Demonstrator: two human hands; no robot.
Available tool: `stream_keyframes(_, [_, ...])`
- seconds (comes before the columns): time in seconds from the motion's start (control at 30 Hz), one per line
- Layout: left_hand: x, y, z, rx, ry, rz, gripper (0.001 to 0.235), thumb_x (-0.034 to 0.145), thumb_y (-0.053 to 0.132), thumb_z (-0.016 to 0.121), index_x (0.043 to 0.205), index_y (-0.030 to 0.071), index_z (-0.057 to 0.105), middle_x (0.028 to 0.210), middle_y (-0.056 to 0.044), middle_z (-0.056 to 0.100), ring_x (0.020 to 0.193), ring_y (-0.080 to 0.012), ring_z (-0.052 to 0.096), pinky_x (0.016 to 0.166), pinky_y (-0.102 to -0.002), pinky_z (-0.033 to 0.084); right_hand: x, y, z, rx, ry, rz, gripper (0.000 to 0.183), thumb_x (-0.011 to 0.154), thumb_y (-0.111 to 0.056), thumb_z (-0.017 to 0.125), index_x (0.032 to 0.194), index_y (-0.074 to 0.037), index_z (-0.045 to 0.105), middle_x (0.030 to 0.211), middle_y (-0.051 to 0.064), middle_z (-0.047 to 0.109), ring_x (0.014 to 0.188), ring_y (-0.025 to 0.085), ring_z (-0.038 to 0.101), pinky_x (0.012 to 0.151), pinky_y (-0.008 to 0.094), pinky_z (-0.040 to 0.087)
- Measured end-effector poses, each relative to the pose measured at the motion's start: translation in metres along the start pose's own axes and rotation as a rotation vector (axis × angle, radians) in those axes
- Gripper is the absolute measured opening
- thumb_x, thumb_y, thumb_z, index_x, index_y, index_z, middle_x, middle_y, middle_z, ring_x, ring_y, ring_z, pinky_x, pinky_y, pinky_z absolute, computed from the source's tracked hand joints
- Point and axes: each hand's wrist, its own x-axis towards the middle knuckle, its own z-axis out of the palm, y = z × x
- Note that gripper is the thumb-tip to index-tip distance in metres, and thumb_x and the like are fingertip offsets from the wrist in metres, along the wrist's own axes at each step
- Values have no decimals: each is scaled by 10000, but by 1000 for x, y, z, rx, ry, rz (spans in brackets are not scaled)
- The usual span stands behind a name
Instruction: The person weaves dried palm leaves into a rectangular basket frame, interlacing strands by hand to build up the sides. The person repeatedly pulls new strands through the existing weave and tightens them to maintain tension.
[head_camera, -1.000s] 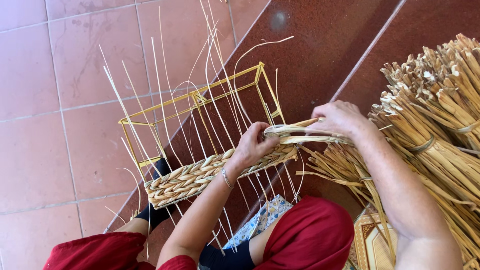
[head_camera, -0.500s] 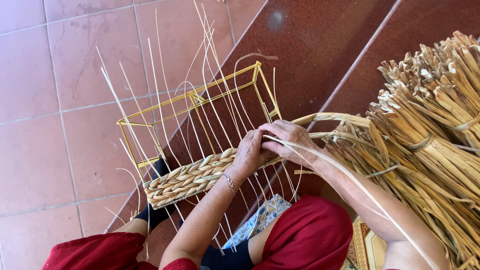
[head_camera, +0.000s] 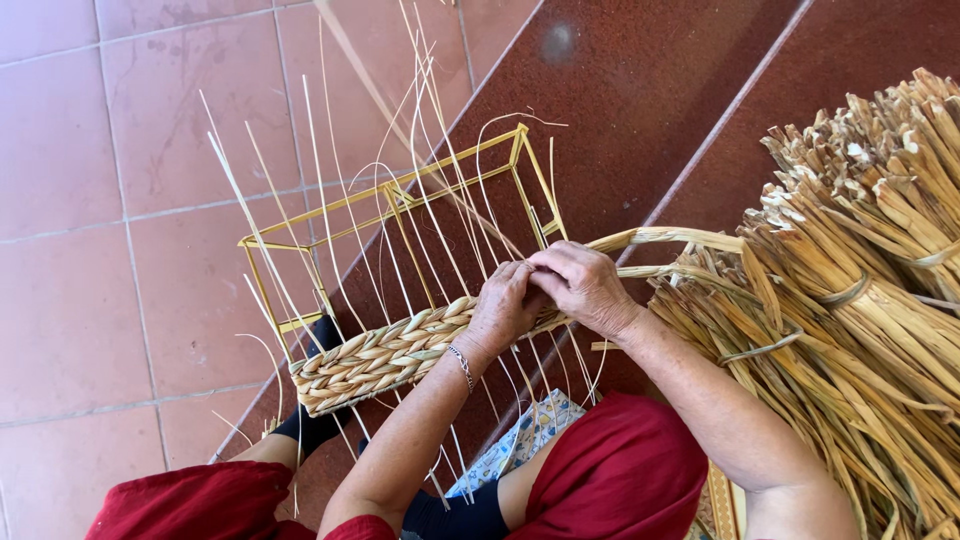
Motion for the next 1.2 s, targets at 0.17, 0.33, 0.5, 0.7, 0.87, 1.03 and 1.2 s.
stream_keyframes(0.17, [-1, 4, -3, -17, -7, 7, 522, 830, 109, 752, 1308, 20, 560, 1128, -175, 700, 1081, -328, 656, 979, -443, 529, -15, 9, -8, 43, 23, 220, 81, 972, -102, 685, 996, -47, 631, 885, 101, 738, 831, 226, 746, 713, 355, 602])
stream_keyframes(0.33, [7, 8, -14, -169, -126, -236, 434, 869, 131, 770, 1268, 71, 610, 1014, -96, 733, 859, -212, 711, 833, -345, 609, -31, 13, -9, 139, 33, 264, 45, 1014, -82, 594, 1031, -41, 601, 915, 103, 743, 850, 218, 760, 712, 336, 618])
stream_keyframes(0.5, [21, -2, -12, -433, -99, -406, 225, 879, 130, 739, 1063, 64, 628, 940, -59, 751, 789, -117, 738, 711, -245, 653, -39, 13, -5, 145, 21, 309, 57, 1012, -109, 599, 1021, -59, 625, 863, 85, 759, 789, 200, 780, 652, 319, 636])
stream_keyframes(0.7, [14, 2, 15, -29, 31, -176, 86, 959, 113, 675, 995, 45, 712, 907, -100, 758, 773, -197, 720, 717, -320, 611, -34, 7, 2, 110, -22, 329, 71, 984, -130, 662, 1005, -62, 659, 822, 86, 759, 749, 191, 781, 627, 302, 638])
stream_keyframes(0.87, [4, 3, 11, 158, 68, 133, 231, 752, 129, 702, 933, -15, 702, 952, -168, 733, 909, -312, 678, 855, -417, 567, -18, 6, -7, 187, -107, 327, 111, 942, -147, 721, 1040, -94, 712, 953, 78, 778, 850, 188, 779, 709, 318, 637])
stream_keyframes(1.03, [9, 13, 5, -39, -4, -108, 186, 928, 183, 673, 1062, 55, 662, 888, -140, 714, 909, -304, 688, 849, -434, 548, 8, 35, -34, -494, -23, -59, 180, 922, -182, 734, 1087, -112, 727, 1188, 105, 754, 1206, 306, 633, 1074, 486, 505])
stream_keyframes(1.2, [6, 11, 0, -48, -6, -59, 175, 960, 163, 677, 1110, 98, 613, 1001, -130, 729, 990, -330, 695, 889, -456, 551, 11, 39, -21, -668, -286, 91, 401, 839, -521, 754, 912, -128, 720, 911, 74, 714, 1026, 281, 625, 1097, 635, 317])
